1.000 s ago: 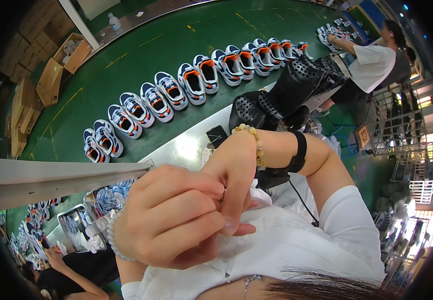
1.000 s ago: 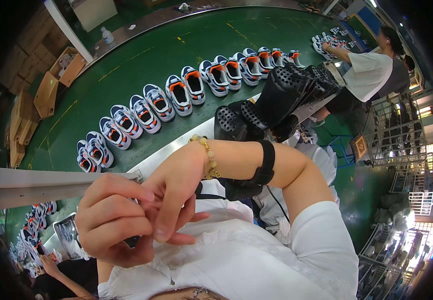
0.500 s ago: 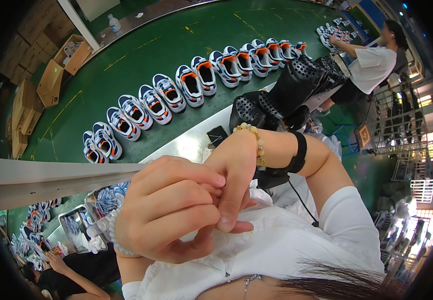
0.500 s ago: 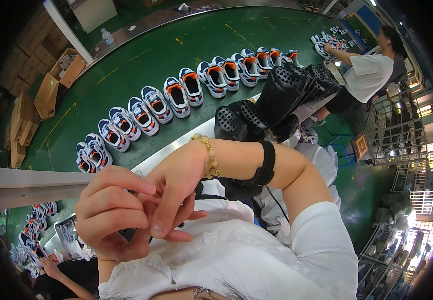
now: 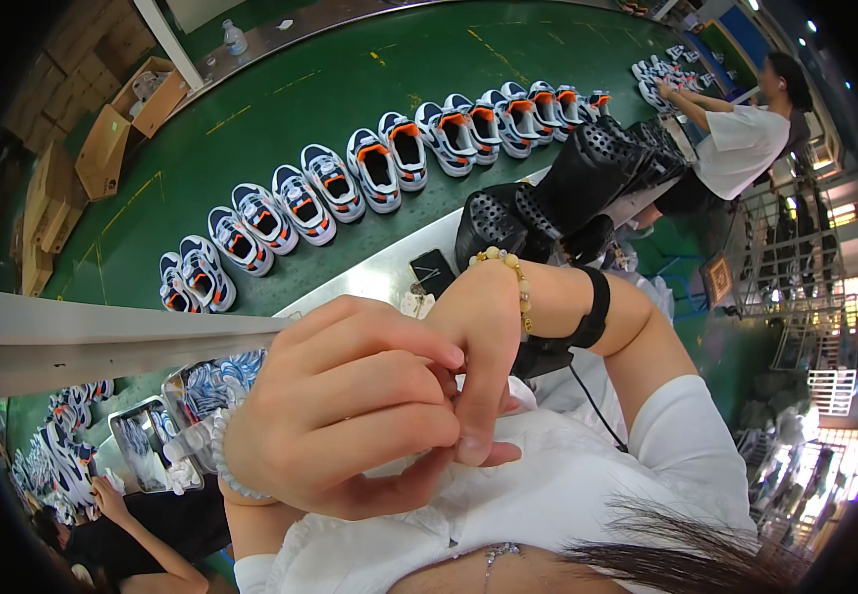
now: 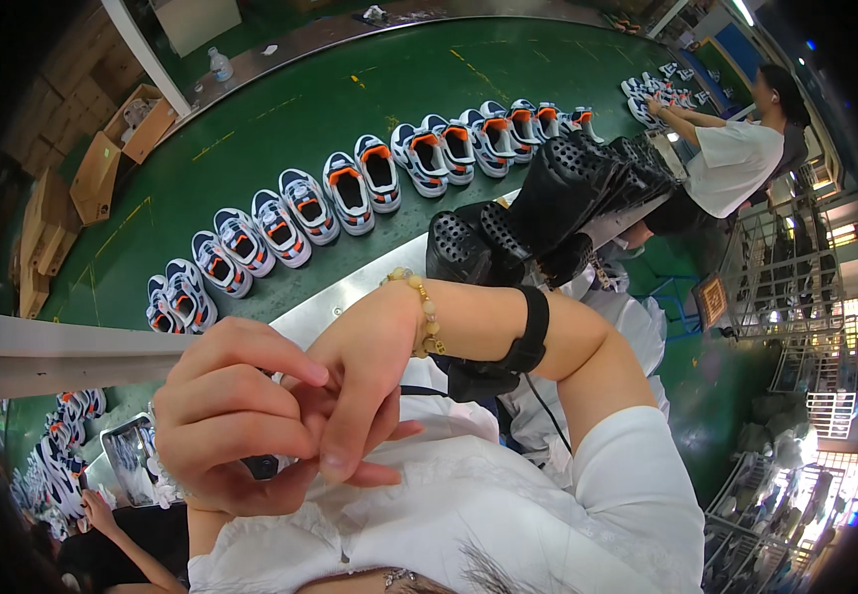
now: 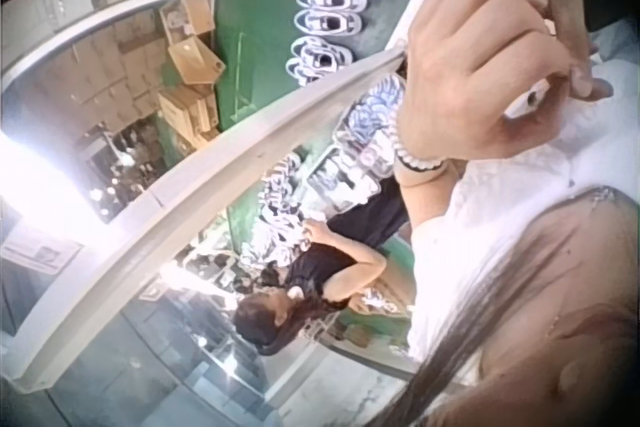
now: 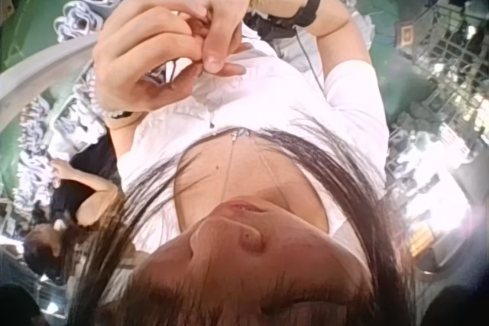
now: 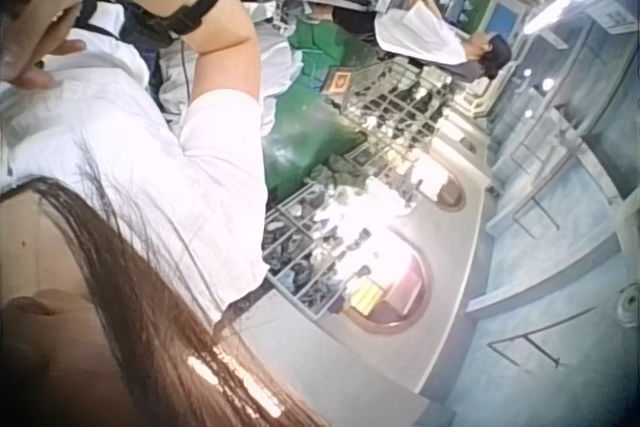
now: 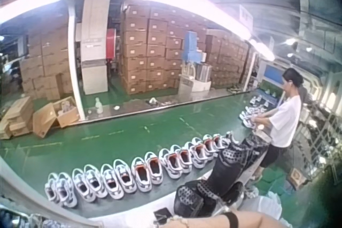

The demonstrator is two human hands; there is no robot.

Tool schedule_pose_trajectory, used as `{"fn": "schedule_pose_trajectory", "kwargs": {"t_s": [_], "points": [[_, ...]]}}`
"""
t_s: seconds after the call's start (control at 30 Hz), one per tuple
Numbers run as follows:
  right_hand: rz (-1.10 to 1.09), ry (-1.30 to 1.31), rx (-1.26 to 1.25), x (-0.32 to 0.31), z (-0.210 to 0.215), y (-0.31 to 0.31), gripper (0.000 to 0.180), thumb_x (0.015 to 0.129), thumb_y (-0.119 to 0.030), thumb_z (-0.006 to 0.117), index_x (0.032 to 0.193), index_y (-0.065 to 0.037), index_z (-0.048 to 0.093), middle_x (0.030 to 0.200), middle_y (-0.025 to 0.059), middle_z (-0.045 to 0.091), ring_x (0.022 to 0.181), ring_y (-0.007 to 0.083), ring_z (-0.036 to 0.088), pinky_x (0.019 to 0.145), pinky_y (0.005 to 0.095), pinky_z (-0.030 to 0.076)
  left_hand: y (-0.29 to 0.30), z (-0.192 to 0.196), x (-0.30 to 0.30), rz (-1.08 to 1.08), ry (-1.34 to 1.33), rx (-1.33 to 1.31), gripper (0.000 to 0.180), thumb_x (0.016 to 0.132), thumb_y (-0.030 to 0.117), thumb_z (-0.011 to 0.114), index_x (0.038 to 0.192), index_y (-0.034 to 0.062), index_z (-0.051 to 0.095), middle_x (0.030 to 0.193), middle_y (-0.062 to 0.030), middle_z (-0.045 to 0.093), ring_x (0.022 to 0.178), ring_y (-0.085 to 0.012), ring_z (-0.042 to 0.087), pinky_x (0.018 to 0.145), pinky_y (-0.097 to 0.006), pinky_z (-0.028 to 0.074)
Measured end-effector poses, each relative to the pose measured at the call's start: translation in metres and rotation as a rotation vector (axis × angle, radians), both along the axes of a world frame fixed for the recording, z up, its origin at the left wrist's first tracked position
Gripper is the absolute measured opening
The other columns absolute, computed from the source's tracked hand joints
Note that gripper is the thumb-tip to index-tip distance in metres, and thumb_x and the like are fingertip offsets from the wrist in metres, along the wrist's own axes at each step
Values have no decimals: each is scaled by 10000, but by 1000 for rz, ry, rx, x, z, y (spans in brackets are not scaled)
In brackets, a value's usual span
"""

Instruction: Organizing newly manufactured shoes on an assembly line and checking materials.

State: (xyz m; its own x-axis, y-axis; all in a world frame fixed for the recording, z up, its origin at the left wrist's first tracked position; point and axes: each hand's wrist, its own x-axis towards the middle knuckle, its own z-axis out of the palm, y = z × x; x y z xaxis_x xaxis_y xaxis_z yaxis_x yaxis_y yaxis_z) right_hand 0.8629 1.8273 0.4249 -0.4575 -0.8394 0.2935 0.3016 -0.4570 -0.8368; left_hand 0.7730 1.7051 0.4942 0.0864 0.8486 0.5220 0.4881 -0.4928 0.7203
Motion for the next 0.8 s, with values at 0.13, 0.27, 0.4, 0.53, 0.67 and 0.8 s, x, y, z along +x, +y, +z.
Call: {"fn": "schedule_pose_trajectory", "kwargs": {"t_s": [0.13, 0.27, 0.4, 0.53, 0.67, 0.8], "points": [[-170, -64, -61, 8, 12, 6, 350, 944, -213, 520, 683, 1, 615, 438, -29, 394, 379, 35, 327, 386, 232, 380, -5, 2, -10, 164, -47, 37, 225, 533, -40, 645, 740, 43, 612, 744, -66, 590, 704, -234, 599, 601, -310, 450], [-1155, 610, 596, 17, 21, 17, 206, 778, -215, 746, 713, -71, 614, 562, 27, 512, 451, 172, 472, 412, 288, 314, -14, 0, -6, 360, -457, -121, 198, 556, -44, 581, 744, 8, 613, 727, -113, 590, 650, -226, 560, 598, -319, 437], [-1440, 821, 565, 25, 26, 22, 310, 674, -273, 825, 699, -63, 597, 534, -6, 455, 434, 183, 437, 387, 296, 296, -13, -4, -3, 141, -473, -209, 192, 547, -31, 609, 735, 8, 612, 700, -111, 619, 674, -240, 601, 640, -308, 468], [-1521, 967, 597, 32, 35, 28, 356, 655, -323, 827, 675, -66, 580, 523, -15, 406, 408, 166, 398, 361, 274, 263, -7, -2, 0, 73, -431, -174, 206, 540, -38, 637, 735, 25, 620, 699, -93, 631, 667, -239, 616, 632, -302, 483], [-1554, 1092, 682, 37, 43, 34, 393, 654, -378, 812, 659, -62, 578, 519, -26, 385, 405, 144, 373, 359, 264, 253, -5, 0, 3, 64, -411, -158, 227, 528, -48, 650, 738, 35, 625, 694, -78, 630, 653, -234, 621, 613, -300, 487], [-1610, 1223, 716, 40, 44, 36, 429, 643, -411, 802, 652, -49, 572, 518, -25, 366, 403, 124, 356, 357, 252, 246, 1, 2, 5, 21, -365, -125, 250, 511, -63, 660, 734, 44, 626, 681, -64, 623, 641, -230, 624, 591, -298, 486]]}}
